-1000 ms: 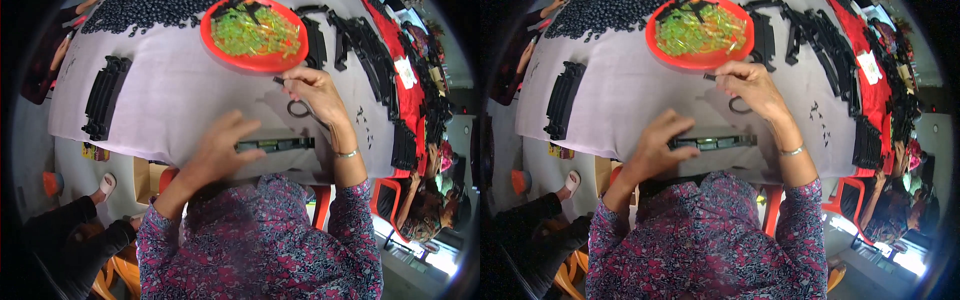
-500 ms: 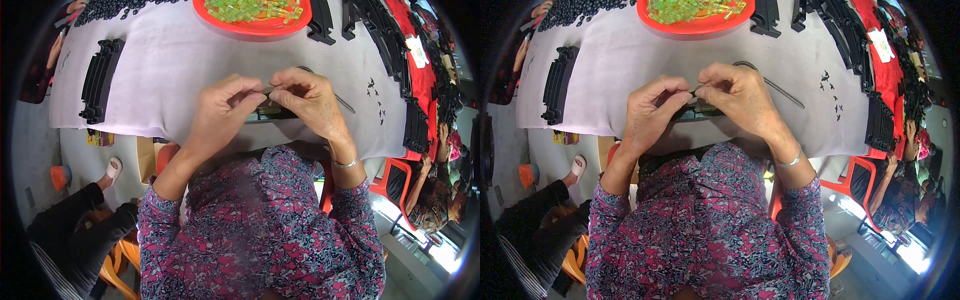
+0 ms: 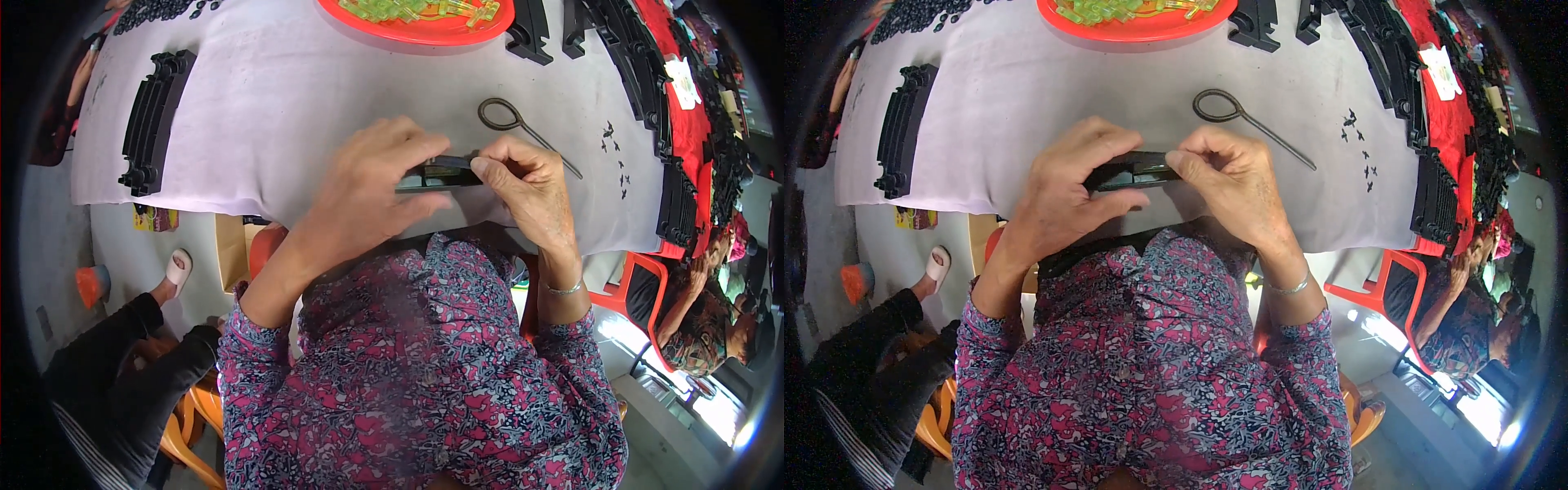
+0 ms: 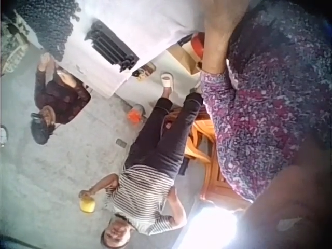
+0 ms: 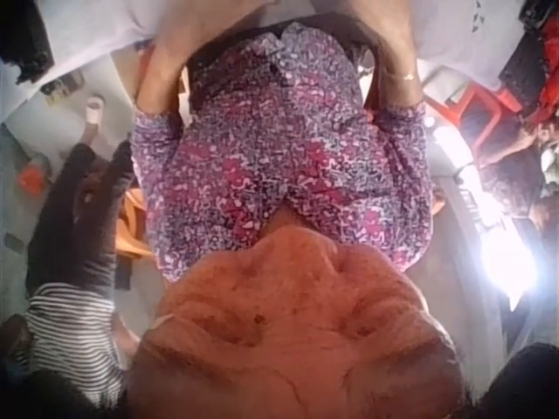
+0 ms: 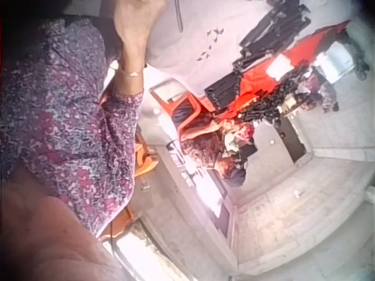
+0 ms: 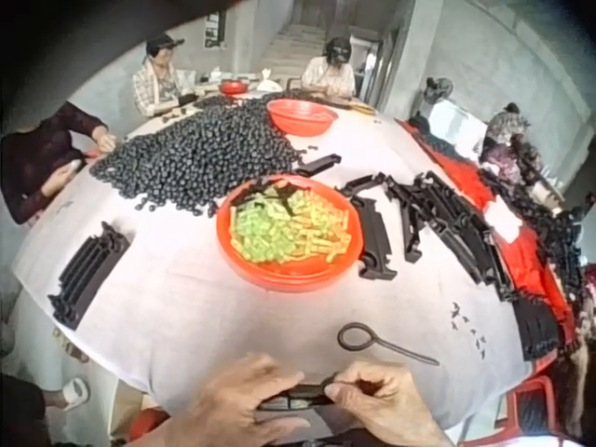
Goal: The person assembles components by placing green plastic pieces into black plastic casings and securing them using a looped metal tool.
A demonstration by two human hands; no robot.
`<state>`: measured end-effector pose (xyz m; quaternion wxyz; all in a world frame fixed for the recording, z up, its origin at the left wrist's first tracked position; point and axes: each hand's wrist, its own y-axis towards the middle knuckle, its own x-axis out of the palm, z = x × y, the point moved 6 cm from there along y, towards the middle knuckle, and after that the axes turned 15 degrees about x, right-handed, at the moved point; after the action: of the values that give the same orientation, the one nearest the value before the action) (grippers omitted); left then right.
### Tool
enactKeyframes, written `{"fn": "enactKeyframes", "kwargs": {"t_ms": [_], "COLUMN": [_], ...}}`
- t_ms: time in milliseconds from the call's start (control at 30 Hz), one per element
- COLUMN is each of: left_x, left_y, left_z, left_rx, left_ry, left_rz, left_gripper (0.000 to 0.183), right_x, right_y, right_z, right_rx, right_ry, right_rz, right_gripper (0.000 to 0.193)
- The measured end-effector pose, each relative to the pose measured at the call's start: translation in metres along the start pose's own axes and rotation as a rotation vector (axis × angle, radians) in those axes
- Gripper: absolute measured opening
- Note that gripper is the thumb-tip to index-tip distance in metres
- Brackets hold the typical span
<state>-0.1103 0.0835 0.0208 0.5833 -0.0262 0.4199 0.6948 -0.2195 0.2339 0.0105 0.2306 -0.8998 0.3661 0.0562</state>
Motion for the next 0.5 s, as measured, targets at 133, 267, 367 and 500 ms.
{"fn": "enactKeyframes", "kwargs": {"t_ms": [133,267,367,500], "left_x": [0.003,0.007,0.011,0.013], "left_y": [-0.007,-0.011,-0.014,-0.015], "left_z": [-0.004,-0.011,-0.015,-0.011], "left_rx": [-0.024,-0.035,-0.048,-0.038], "left_ry": [0.119,0.176,0.138,0.139], "left_rz": [-0.045,-0.092,-0.105,-0.058], "left_gripper": [0.047,0.041,0.037,0.034], "right_x": [-0.001,0.003,0.01,0.012], "right_y": [-0.004,-0.005,0.002,0.005], "right_z": [0.011,0.011,0.014,0.009], "right_rx": [0.158,0.176,0.207,0.168], "right_ry": [0.032,-0.041,-0.127,-0.188], "right_rz": [0.007,-0.004,-0.029,-0.034], "right_gripper": [0.016,0.02,0.021,0.023]}}
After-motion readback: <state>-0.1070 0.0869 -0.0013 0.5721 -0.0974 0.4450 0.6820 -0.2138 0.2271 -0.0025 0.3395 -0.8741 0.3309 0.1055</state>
